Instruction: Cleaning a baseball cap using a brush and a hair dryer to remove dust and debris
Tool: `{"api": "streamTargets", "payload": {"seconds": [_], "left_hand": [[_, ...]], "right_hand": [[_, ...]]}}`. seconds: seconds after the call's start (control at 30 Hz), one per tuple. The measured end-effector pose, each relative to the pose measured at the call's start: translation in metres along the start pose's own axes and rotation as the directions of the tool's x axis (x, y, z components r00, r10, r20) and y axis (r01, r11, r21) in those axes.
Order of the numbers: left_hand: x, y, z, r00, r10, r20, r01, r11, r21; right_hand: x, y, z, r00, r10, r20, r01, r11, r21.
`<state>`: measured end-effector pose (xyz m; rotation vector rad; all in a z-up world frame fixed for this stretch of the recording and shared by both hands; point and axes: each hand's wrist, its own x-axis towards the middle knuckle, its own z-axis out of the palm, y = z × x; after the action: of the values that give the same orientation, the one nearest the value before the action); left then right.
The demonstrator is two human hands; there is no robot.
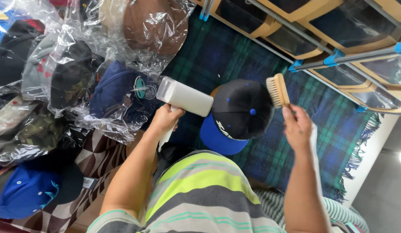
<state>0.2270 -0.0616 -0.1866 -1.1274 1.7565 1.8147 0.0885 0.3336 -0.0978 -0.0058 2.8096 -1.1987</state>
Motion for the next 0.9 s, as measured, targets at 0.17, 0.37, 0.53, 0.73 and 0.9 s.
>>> {"api": "streamTargets", "payload": {"seconds": [0.17,0.37,0.53,0.73,0.9], "left_hand": [[-0.029,0.014,-0.011,0.995,0.014,-0.098,-0.006,0.997,0.075],[-0.069,0.021,-0.028,0.925,0.192,-0.329,-0.142,0.975,0.171],[-0.097,0.029,-0.030,0.932,0.259,-0.254,-0.180,0.938,0.296],[-0.138,0.108,0.021,0.808,0.586,-0.051,-0.449,0.671,0.589],[-0.119,0.160,0.058,0.626,0.730,0.274,-0.629,0.265,0.731]], "right_hand": [[-0.017,-0.188,-0.024,0.795,-0.334,0.507,0.577,0.676,-0.458],[0.075,-0.215,0.086,0.669,0.007,0.744,0.693,0.358,-0.626],[0.145,-0.162,0.121,0.773,0.162,0.613,0.591,0.167,-0.789],[0.094,-0.085,0.034,0.927,-0.031,0.373,0.204,0.877,-0.434],[0.006,-0.035,0.012,0.994,0.095,0.061,-0.103,0.986,0.135]]}}
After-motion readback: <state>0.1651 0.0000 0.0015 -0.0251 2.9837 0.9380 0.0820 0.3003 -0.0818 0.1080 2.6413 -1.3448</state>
